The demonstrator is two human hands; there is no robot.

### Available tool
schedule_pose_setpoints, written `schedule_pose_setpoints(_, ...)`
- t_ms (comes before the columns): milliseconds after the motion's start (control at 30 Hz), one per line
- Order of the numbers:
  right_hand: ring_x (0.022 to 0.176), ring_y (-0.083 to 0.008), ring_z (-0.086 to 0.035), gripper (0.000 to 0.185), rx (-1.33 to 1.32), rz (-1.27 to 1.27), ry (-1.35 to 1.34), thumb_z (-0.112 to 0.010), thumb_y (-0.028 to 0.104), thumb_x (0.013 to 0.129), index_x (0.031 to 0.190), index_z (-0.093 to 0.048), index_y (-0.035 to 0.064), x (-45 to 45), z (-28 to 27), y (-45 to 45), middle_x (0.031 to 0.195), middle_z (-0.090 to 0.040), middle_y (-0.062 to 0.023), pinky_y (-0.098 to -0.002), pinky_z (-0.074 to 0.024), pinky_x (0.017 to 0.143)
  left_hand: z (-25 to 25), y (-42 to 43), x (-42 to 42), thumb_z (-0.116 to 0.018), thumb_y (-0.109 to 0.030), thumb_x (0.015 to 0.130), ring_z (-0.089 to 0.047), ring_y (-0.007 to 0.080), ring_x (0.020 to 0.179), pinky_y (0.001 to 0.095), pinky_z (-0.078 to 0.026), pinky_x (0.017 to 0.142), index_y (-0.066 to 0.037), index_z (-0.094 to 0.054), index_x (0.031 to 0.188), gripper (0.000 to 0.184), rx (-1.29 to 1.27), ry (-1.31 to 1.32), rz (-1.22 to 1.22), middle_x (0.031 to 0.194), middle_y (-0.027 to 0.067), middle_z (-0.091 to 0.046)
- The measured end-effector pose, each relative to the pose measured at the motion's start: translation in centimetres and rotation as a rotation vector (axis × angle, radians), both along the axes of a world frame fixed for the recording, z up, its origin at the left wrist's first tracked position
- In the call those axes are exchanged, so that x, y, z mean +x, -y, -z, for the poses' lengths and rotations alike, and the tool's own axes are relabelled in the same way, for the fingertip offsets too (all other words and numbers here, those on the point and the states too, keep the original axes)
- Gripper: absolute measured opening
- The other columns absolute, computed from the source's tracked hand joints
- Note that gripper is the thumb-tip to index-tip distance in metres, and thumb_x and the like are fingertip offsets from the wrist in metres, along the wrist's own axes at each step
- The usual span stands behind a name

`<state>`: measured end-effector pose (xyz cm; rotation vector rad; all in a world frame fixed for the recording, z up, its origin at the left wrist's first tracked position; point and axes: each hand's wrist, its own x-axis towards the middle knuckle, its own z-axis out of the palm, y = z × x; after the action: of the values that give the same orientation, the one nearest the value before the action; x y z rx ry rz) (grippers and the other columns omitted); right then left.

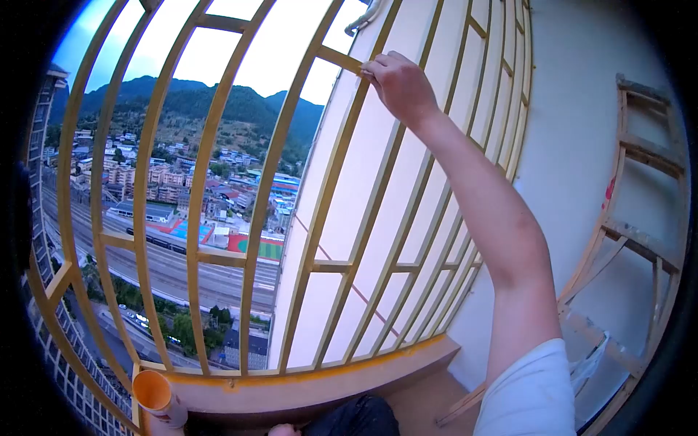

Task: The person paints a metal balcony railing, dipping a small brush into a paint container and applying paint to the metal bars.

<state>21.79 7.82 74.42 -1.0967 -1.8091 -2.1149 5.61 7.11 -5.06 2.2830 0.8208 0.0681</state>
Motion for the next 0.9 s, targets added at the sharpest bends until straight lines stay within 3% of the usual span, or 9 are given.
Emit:
schedule_pose_setpoints(67,0.079,-0.0249,-0.066,0.011,-0.037,0.131,0.183,-0.062,0.008,0.096,0.101,-0.072,0.0051,0.3,-0.2,0.3,0.081,-0.066,-0.0097,-0.0368,-0.0565,0.073,-0.3,0.0,0.1,-0.055,-0.031,0.089,-0.070,0.0405,0.104,0.0500,-0.055,0.094,-0.003,-0.077,0.103,0.039,-0.002,-0.012,0.001,0.109,0.0259,-0.072)
schedule_pose_setpoints(167,0.092,-0.0204,-0.068,0.007,-0.322,0.418,0.107,-0.063,0.008,0.093,0.096,-0.069,0.0048,-0.8,6.3,0.9,0.087,-0.068,-0.0064,-0.0327,-0.0600,0.080,-1.3,0.2,-0.2,-0.054,-0.030,0.089,-0.069,0.0406,0.106,0.0495,-0.054,0.096,-0.002,-0.077,0.104,0.039,-0.058,-0.054,0.005,0.110,0.0265,-0.071)
schedule_pose_setpoints(300,0.096,-0.0211,-0.065,0.017,-0.085,0.292,0.230,-0.069,0.008,0.087,0.104,-0.068,0.0050,-0.3,3.2,0.9,0.094,-0.068,-0.0057,-0.0323,-0.0589,0.080,-0.6,0.5,-0.4,-0.054,-0.029,0.089,-0.069,0.0405,0.106,0.0498,-0.054,0.095,-0.002,-0.077,0.104,0.039,-0.035,-0.017,-0.007,0.111,0.0264,-0.071)
schedule_pose_setpoints(433,0.091,-0.0197,-0.066,0.014,-0.396,0.322,0.328,-0.067,0.006,0.087,0.101,-0.067,0.0069,-0.9,6.2,1.3,0.087,-0.065,-0.0060,-0.0339,-0.0587,0.076,-1.9,0.1,-0.3,-0.053,-0.029,0.089,-0.070,0.0406,0.105,0.0497,-0.055,0.095,-0.002,-0.077,0.105,0.039,-0.060,-0.008,-0.015,0.110,0.0267,-0.071)
schedule_pose_setpoints(500,0.082,-0.0226,-0.072,0.009,-0.234,0.394,0.211,-0.067,0.012,0.093,0.102,-0.068,0.0099,-2.9,4.7,1.5,0.082,-0.070,-0.0067,-0.0333,-0.0605,0.074,-1.6,0.1,-0.2,-0.053,-0.030,0.089,-0.070,0.0406,0.104,0.0497,-0.055,0.094,-0.003,-0.077,0.104,0.040,-0.031,0.008,-0.026,0.109,0.0271,-0.071)
schedule_pose_setpoints(567,0.076,-0.0231,-0.071,0.018,-0.233,0.179,0.128,-0.071,0.014,0.092,0.109,-0.073,0.0080,-2.2,1.2,0.0,0.085,-0.071,-0.0072,-0.0353,-0.0600,0.073,-1.2,0.4,-0.2,-0.053,-0.030,0.089,-0.070,0.0408,0.104,0.0498,-0.055,0.094,-0.003,-0.078,0.103,0.039,-0.027,0.003,-0.005,0.109,0.0269,-0.071)
schedule_pose_setpoints(600,0.078,-0.0238,-0.071,0.014,-0.277,0.185,-0.091,-0.069,0.017,0.097,0.101,-0.075,0.0054,-2.4,0.6,-0.3,0.092,-0.074,-0.0082,-0.0354,-0.0596,0.073,-1.3,0.5,-0.2,-0.053,-0.030,0.089,-0.070,0.0408,0.104,0.0498,-0.055,0.094,-0.003,-0.078,0.103,0.039,-0.032,0.000,0.003,0.109,0.0269,-0.071)
schedule_pose_setpoints(700,0.077,-0.0240,-0.071,0.026,-0.368,0.227,-0.426,-0.062,0.026,0.103,0.097,-0.074,0.0039,-3.1,-0.1,0.0,0.082,-0.074,-0.0112,-0.0353,-0.0575,0.074,-1.1,0.4,-0.4,-0.053,-0.029,0.090,-0.070,0.0412,0.103,0.0498,-0.055,0.093,-0.003,-0.078,0.103,0.038,-0.060,-0.008,-0.004,0.108,0.0264,-0.072)
schedule_pose_setpoints(900,0.078,-0.0243,-0.071,0.030,-0.257,0.333,-0.421,-0.060,0.028,0.104,0.102,-0.071,0.0001,-4.0,-1.8,-1.2,0.083,-0.073,-0.0121,-0.0358,-0.0570,0.076,-1.7,0.5,-0.4,-0.052,-0.028,0.090,-0.071,0.0408,0.102,0.0502,-0.056,0.092,-0.002,-0.078,0.102,0.038,-0.047,0.003,0.000,0.107,0.0268,-0.072)
